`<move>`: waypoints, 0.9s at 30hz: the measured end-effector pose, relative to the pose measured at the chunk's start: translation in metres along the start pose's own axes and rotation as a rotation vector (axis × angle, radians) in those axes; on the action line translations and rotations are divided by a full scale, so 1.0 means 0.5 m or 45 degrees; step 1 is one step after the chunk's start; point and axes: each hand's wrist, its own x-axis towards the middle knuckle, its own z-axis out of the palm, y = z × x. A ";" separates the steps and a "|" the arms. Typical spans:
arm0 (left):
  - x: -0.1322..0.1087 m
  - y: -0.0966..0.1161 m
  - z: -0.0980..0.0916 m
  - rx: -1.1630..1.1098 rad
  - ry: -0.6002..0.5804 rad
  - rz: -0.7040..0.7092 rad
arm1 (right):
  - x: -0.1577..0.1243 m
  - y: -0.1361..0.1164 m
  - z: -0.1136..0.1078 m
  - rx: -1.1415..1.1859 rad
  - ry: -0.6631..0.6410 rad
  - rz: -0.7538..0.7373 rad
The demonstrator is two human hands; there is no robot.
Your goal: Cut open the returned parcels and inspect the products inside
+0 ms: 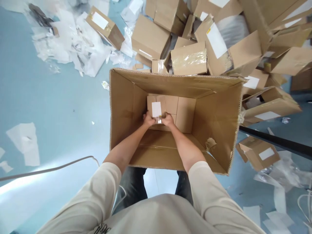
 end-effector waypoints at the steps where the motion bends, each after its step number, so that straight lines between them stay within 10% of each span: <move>1: -0.023 0.009 -0.012 0.019 -0.001 0.022 | -0.018 -0.014 -0.019 -0.014 0.005 0.039; 12: -0.418 0.156 -0.234 0.197 -0.020 0.263 | -0.333 -0.284 -0.260 -0.064 0.213 0.119; 27: -0.823 0.369 -0.502 0.338 0.056 0.861 | -0.709 -0.595 -0.509 -0.019 0.846 0.048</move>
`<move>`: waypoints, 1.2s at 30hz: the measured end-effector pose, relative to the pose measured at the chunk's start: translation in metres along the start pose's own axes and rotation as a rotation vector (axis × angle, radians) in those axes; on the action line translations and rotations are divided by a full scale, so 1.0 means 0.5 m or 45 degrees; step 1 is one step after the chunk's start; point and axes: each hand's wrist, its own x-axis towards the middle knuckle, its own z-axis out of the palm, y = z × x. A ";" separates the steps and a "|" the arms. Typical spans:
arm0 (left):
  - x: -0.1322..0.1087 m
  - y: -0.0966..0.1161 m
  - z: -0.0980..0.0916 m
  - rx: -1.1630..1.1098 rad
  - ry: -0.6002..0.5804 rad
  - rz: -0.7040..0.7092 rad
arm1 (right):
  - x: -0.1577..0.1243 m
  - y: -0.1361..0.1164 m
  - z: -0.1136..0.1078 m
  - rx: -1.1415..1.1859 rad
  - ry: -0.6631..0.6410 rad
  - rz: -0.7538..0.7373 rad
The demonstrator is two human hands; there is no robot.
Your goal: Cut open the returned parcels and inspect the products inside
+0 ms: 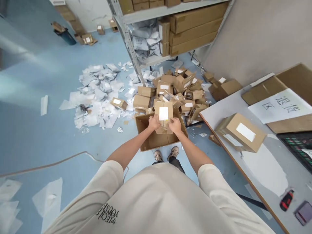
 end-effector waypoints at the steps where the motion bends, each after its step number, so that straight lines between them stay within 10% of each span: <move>1: -0.003 0.026 -0.014 -0.001 0.007 0.063 | -0.003 -0.005 -0.028 0.004 0.046 -0.002; 11: -0.004 0.338 0.008 0.020 0.015 0.555 | 0.001 0.090 -0.298 0.102 0.410 0.038; 24: 0.026 0.734 0.331 0.161 -0.205 0.902 | -0.022 0.433 -0.636 0.065 0.469 0.365; 36: -0.002 0.907 0.544 0.246 -0.344 1.073 | -0.074 0.622 -0.735 0.214 0.747 0.547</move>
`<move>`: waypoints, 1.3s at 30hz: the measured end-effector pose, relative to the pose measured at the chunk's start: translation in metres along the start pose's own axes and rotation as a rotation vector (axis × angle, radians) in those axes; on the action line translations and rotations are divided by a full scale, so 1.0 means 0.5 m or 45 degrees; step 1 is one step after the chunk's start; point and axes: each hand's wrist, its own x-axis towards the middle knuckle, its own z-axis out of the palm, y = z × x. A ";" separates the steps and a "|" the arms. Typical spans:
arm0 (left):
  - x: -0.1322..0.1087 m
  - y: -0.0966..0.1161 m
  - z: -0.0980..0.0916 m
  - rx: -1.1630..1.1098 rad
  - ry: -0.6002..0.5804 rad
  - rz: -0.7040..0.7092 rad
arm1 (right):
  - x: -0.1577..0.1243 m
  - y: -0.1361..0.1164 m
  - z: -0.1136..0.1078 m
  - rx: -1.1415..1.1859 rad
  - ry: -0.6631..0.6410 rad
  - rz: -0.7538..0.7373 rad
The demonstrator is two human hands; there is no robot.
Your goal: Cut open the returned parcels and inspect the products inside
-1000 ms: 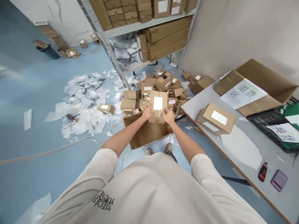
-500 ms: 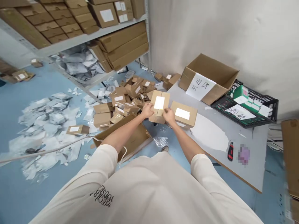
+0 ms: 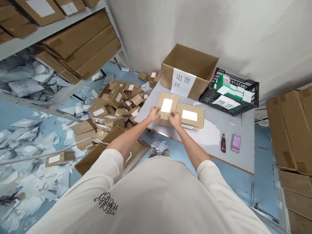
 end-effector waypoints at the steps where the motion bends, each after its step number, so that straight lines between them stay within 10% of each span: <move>1: 0.006 0.003 0.004 0.011 -0.012 0.002 | 0.003 0.006 0.002 0.020 0.009 -0.014; 13: 0.040 -0.010 -0.088 0.224 -0.079 -0.034 | 0.056 -0.069 0.091 0.319 -0.165 -0.308; 22: 0.098 -0.132 -0.160 0.079 -0.139 -0.047 | 0.074 -0.062 0.140 -0.109 -0.310 0.033; 32: 0.141 -0.212 -0.175 0.069 -0.029 -0.248 | 0.087 -0.096 0.218 -0.052 -0.349 -0.053; 39: 0.134 -0.173 -0.190 0.174 0.077 -0.206 | 0.098 -0.098 0.200 0.130 -0.408 -0.080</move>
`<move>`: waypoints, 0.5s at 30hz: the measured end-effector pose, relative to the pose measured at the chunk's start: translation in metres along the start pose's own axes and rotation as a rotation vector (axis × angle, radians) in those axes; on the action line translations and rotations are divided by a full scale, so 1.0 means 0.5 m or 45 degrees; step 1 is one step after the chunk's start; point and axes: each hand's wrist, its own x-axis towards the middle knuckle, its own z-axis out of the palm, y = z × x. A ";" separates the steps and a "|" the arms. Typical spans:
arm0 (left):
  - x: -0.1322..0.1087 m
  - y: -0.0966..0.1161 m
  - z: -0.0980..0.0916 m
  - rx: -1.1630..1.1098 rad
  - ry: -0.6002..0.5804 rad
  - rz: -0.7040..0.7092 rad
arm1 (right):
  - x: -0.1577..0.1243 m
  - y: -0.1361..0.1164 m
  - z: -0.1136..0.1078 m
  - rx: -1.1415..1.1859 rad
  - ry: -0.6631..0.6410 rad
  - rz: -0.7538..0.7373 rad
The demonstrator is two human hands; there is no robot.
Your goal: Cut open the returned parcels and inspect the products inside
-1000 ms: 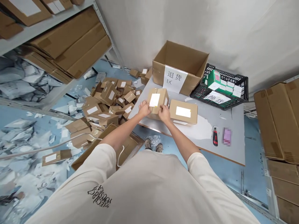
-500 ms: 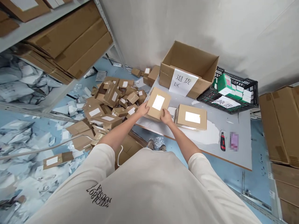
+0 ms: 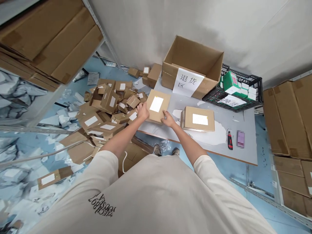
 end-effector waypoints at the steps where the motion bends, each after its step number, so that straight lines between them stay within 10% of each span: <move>1: -0.006 0.019 0.003 0.006 0.039 0.070 | -0.004 0.005 -0.012 0.007 0.022 -0.008; 8: -0.044 0.219 0.096 -0.027 -0.148 0.557 | -0.070 0.100 -0.186 -0.072 0.377 0.008; 15: -0.070 0.358 0.239 -0.103 -0.533 0.486 | -0.192 0.269 -0.389 -0.162 0.659 0.308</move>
